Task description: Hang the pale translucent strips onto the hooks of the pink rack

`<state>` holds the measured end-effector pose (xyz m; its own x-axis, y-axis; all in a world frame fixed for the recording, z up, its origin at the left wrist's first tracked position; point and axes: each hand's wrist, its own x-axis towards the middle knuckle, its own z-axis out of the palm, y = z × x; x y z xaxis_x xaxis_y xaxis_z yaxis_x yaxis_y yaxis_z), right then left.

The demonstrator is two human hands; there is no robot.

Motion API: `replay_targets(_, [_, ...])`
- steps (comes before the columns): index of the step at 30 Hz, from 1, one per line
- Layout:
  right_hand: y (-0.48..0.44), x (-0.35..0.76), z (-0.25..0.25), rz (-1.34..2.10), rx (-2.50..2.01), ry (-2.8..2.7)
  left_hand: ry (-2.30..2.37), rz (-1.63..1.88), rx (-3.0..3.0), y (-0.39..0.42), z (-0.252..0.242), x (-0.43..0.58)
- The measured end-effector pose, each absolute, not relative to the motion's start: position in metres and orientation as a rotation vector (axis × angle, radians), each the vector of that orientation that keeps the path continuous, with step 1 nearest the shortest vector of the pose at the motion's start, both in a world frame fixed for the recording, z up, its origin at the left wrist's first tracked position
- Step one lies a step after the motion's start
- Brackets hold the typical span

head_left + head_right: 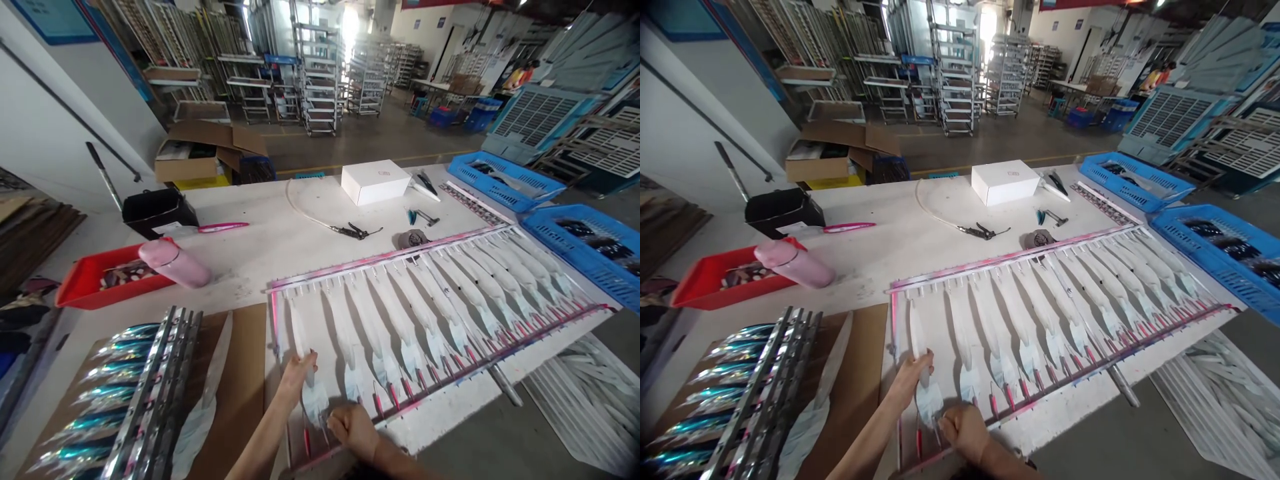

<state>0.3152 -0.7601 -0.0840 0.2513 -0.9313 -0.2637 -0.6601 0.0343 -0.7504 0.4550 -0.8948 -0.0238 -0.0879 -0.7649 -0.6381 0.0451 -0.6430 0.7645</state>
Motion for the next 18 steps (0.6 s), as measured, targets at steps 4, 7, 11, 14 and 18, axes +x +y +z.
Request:
replay_targets(4, [-0.76, 0.317, -0.087, -0.475, -1.617, 1.429, -0.89, -1.904, 1.547, -0.903, -0.025, 0.458])
replay_targets(7, [-0.762, 0.319, -0.085, -0.503, -1.611, 1.426, -0.944, -1.926, 1.537, -0.906, -0.022, 0.458])
replay_targets(11, [-0.763, 0.319, -0.083, -0.548, -1.636, 1.395, -1.093, -1.987, 1.591, -0.911, -0.022, 0.459])
replay_targets(14, [-0.764, 0.318, -0.078, -0.532, -1.669, 1.399, -1.118, -2.012, 1.64, -0.915, -0.023, 0.461])
replay_targets(18, [-0.768, 0.316, -0.07, -0.475, -1.66, 1.405, -1.141, -1.894, 1.671, -0.911, -0.014, 0.467])
